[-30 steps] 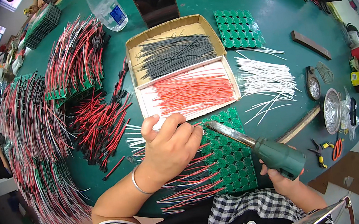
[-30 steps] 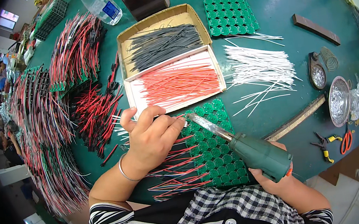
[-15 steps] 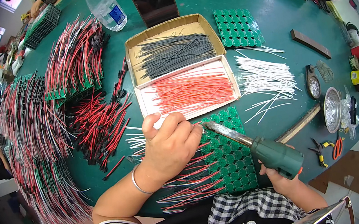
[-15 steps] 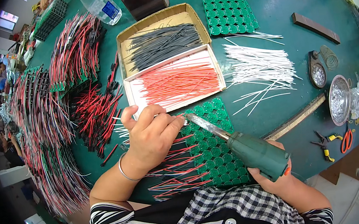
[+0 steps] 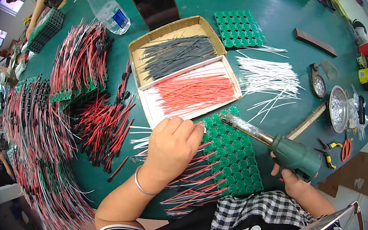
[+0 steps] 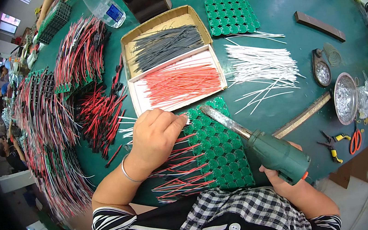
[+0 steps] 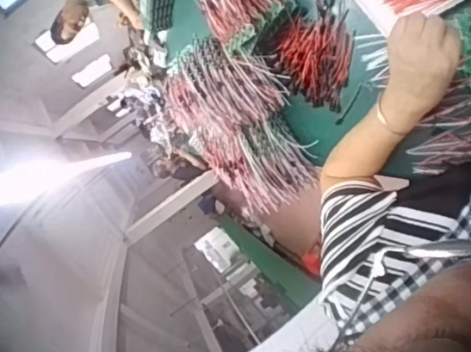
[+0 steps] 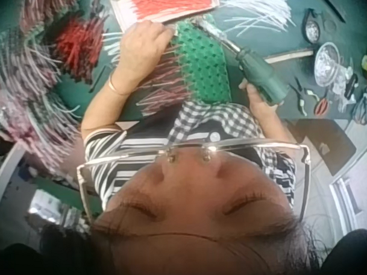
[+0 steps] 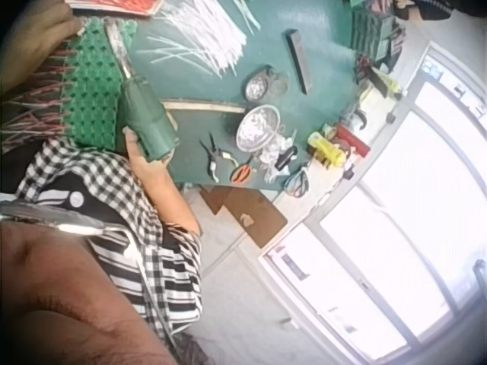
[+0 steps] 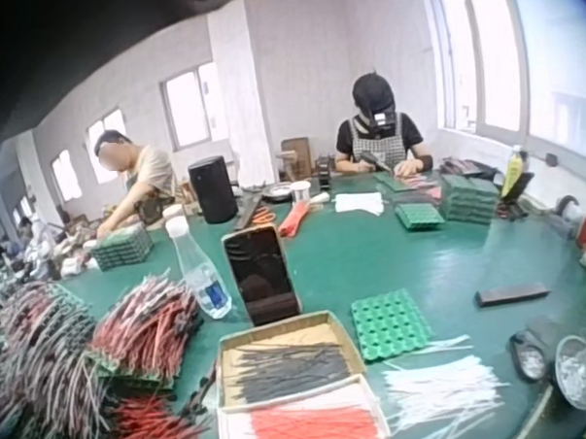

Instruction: The person secures wires to circuit boards using a hot glue gun.

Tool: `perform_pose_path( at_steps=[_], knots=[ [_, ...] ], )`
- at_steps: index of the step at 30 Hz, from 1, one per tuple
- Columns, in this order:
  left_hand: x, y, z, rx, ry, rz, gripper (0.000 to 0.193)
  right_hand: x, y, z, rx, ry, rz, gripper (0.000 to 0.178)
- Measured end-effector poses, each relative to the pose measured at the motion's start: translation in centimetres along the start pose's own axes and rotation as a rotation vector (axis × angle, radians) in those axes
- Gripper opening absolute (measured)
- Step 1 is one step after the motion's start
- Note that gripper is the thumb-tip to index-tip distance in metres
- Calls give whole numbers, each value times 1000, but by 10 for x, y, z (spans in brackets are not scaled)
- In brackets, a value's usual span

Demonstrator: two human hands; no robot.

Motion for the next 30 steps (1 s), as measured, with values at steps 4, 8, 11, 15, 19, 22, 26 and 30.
perform_pose_path(
  at_steps=[4, 8, 11, 15, 19, 22, 26, 30],
  knots=[
    [-4, -3, 3, 5, -68, 50, 18, 0, -6, 0, -37, -95, -77, 45],
    [-9, -6, 14, 19, -62, 43, 19, 1, -7, -4, 21, -112, -61, 38],
    [-4, -9, 12, 11, -74, 18, 18, 7, 9, -13, -4, -254, -36, 40],
    [-2, -11, 12, 9, -71, 10, 18, 15, 10, -17, -45, -262, -103, 37],
    [-1, -10, 12, 8, -78, 0, 18, 14, 6, -15, -31, -370, -83, 33],
    [0, -10, 12, 11, -75, 1, 18, 16, 11, -18, -55, -305, -122, 33],
    [0, -10, 11, 18, -98, 29, 19, 16, 9, -14, -46, -247, -78, 32],
    [0, -11, 10, 14, -105, 36, 19, 15, 10, -15, -59, -287, -75, 29]
  ],
)
Point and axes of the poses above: each hand's wrist, its own y-axis towards the middle knuckle, its own x-axis out of the palm, z = x × y, the point moved 7 cm from there along y, towards the middle knuckle, and after that the axes turned 9 degrees about -z, right-handed, at the moved point
